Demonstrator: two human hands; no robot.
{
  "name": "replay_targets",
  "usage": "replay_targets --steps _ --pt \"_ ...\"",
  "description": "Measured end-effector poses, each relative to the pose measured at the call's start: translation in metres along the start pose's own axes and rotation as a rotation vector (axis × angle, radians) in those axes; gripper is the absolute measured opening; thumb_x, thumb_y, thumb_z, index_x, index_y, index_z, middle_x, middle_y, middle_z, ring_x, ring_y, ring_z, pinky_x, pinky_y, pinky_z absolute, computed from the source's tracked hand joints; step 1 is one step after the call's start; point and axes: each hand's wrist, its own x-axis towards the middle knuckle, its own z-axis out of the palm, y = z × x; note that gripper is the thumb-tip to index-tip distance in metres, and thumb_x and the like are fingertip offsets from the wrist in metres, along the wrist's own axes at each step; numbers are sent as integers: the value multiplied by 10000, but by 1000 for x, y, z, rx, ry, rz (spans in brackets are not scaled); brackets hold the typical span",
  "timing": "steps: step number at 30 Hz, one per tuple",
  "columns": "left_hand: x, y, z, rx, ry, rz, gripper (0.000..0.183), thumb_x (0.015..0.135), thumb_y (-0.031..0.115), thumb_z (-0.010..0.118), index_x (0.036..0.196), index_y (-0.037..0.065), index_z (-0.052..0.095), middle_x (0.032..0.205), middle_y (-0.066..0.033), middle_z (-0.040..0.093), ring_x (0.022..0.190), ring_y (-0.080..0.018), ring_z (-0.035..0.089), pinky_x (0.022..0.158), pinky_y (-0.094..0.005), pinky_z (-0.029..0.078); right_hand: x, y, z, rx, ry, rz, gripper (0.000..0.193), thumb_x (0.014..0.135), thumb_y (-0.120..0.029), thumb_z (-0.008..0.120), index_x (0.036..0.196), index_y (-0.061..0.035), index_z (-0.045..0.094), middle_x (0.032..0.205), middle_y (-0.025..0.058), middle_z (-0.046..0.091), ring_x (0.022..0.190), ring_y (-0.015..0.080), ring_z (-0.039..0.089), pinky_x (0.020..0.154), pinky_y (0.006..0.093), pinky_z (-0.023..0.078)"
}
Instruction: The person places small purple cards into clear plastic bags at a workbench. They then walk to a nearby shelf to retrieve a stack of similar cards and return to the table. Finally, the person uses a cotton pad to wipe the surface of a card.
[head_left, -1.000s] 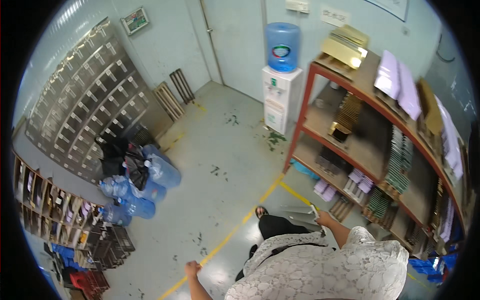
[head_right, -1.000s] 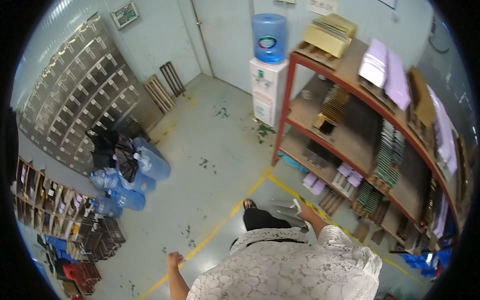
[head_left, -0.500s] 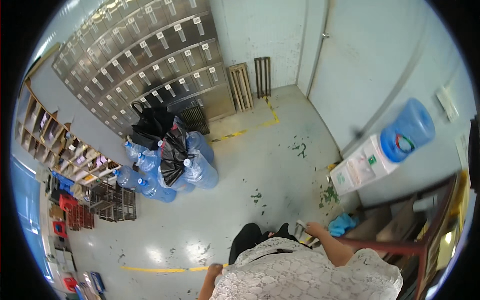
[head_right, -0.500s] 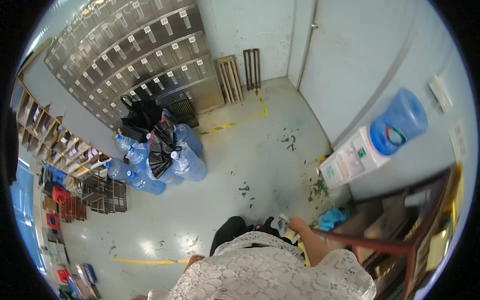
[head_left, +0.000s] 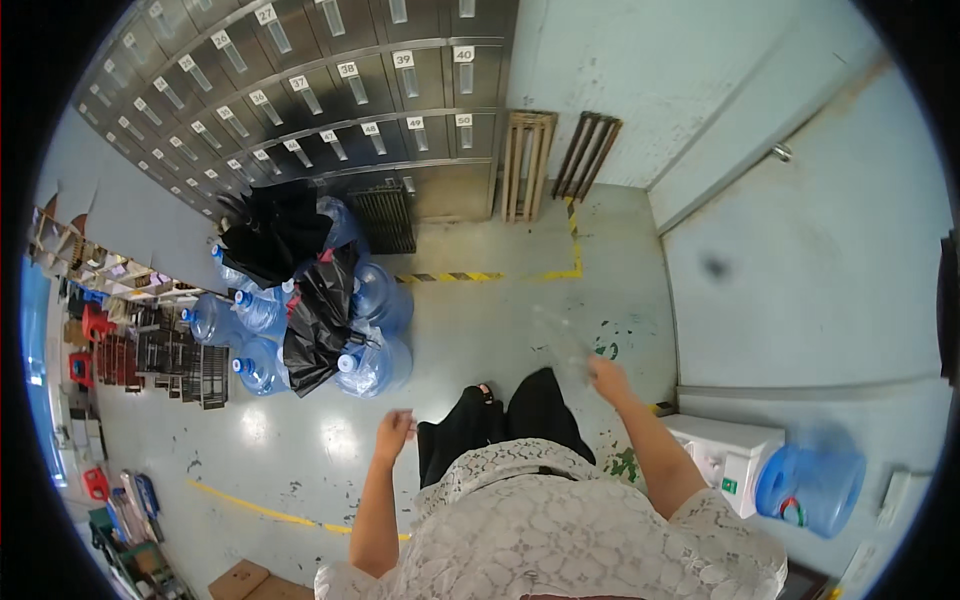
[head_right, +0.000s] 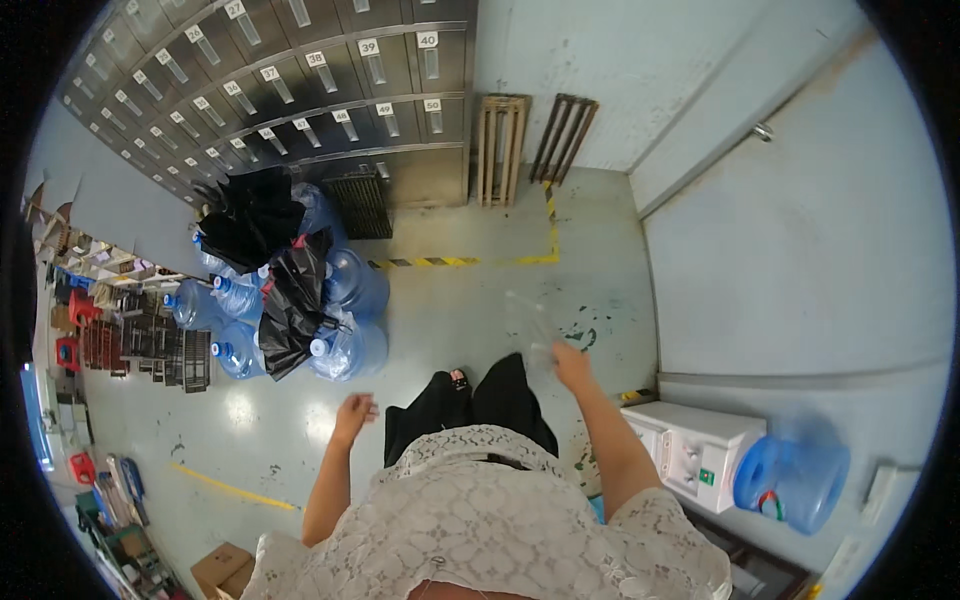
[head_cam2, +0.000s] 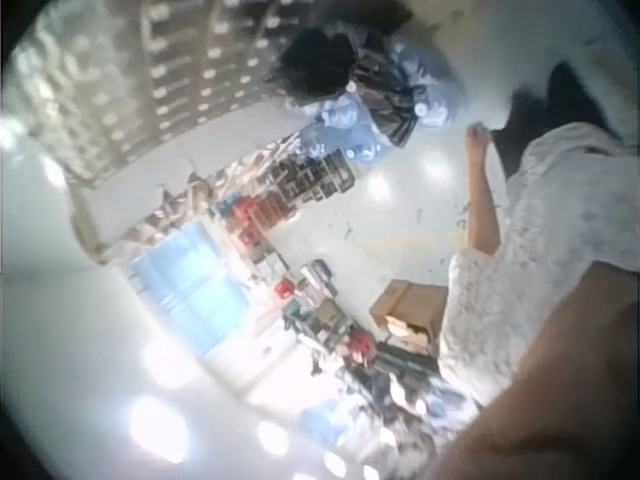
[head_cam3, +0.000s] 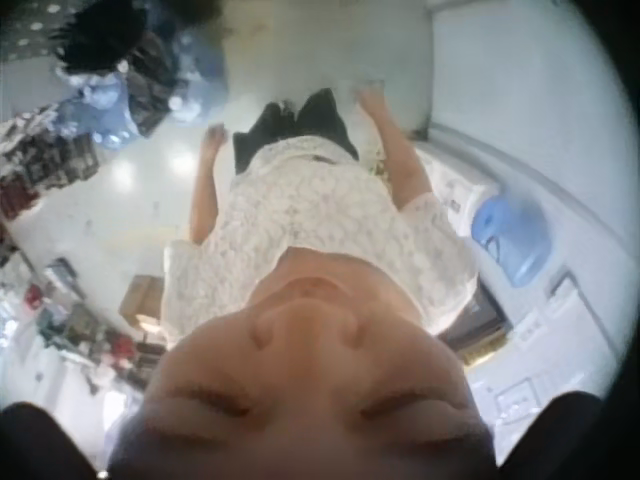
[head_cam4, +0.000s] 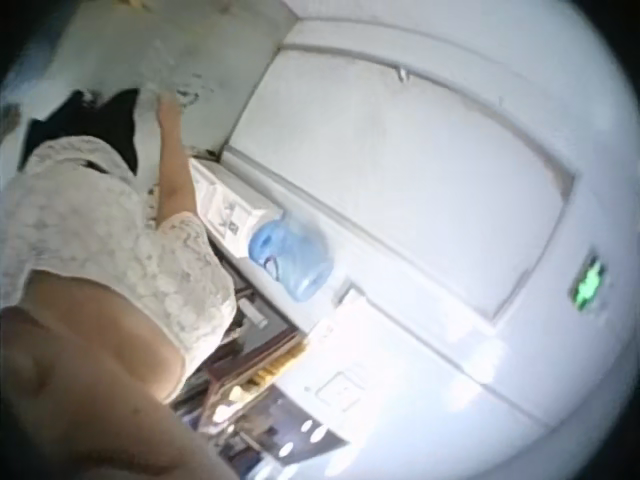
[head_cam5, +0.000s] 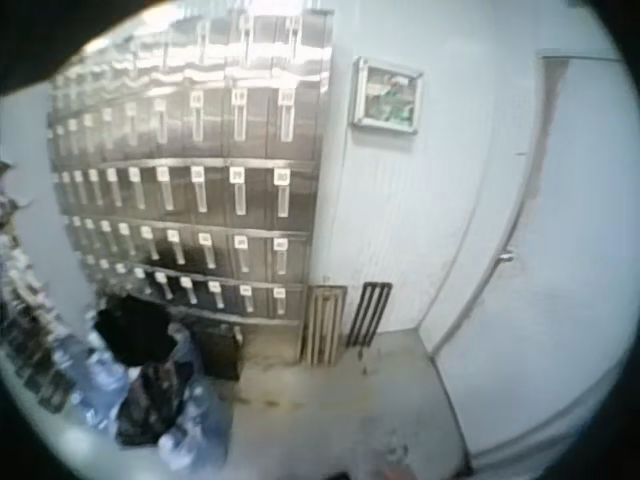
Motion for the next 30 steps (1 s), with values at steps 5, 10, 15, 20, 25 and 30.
replay_targets --steps 5,10,15,20,25,30 --pt "36 133 18 -226 180 -5 242 959 131 495 1133 -24 561 958 -105 656 809 -170 654 698 -283 530 203 29 -69 431 61 265 440 803 -147 650 1206 -5 548 1115 196 612 1020 314 611 825 419 503" --pt "-17 22 21 -13 398 -638 321 967 264 488 1131 0 570 991 -120 641 883 -214 644 781 -365 539 403 35 -107 1300 16 685 535 896 -240 634 1313 37 444 1272 217 519 1123 353 558 904 426 517" --pt "1 61 120 -113 390 -894 367 934 324 537 1144 25 573 1027 -120 637 885 -240 634 782 -389 529 592 69 -59 1843 100 867 595 898 -281 644 1337 46 410 1329 226 452 1137 361 543 885 395 560" --pt "65 121 176 -155 400 -855 422 900 384 586 1158 50 577 1062 -121 633 888 -266 625 782 -413 518 721 108 -54 1945 213 929 521 902 -262 644 1253 79 463 1179 241 545 934 335 642 672 321 608" --pt "64 165 204 -218 404 -755 482 867 445 636 1171 75 580 1098 -122 629 890 -292 615 782 -437 507 792 120 -87 1958 278 767 277 908 -138 631 1031 102 569 944 200 634 920 248 670 641 236 552" --pt "125 279 259 -366 291 -518 293 974 129 521 1226 -20 530 1079 -131 638 941 -199 651 791 -286 540 746 73 -90 1666 -159 369 313 918 -229 604 1093 26 564 946 103 644 887 207 642 817 321 530"
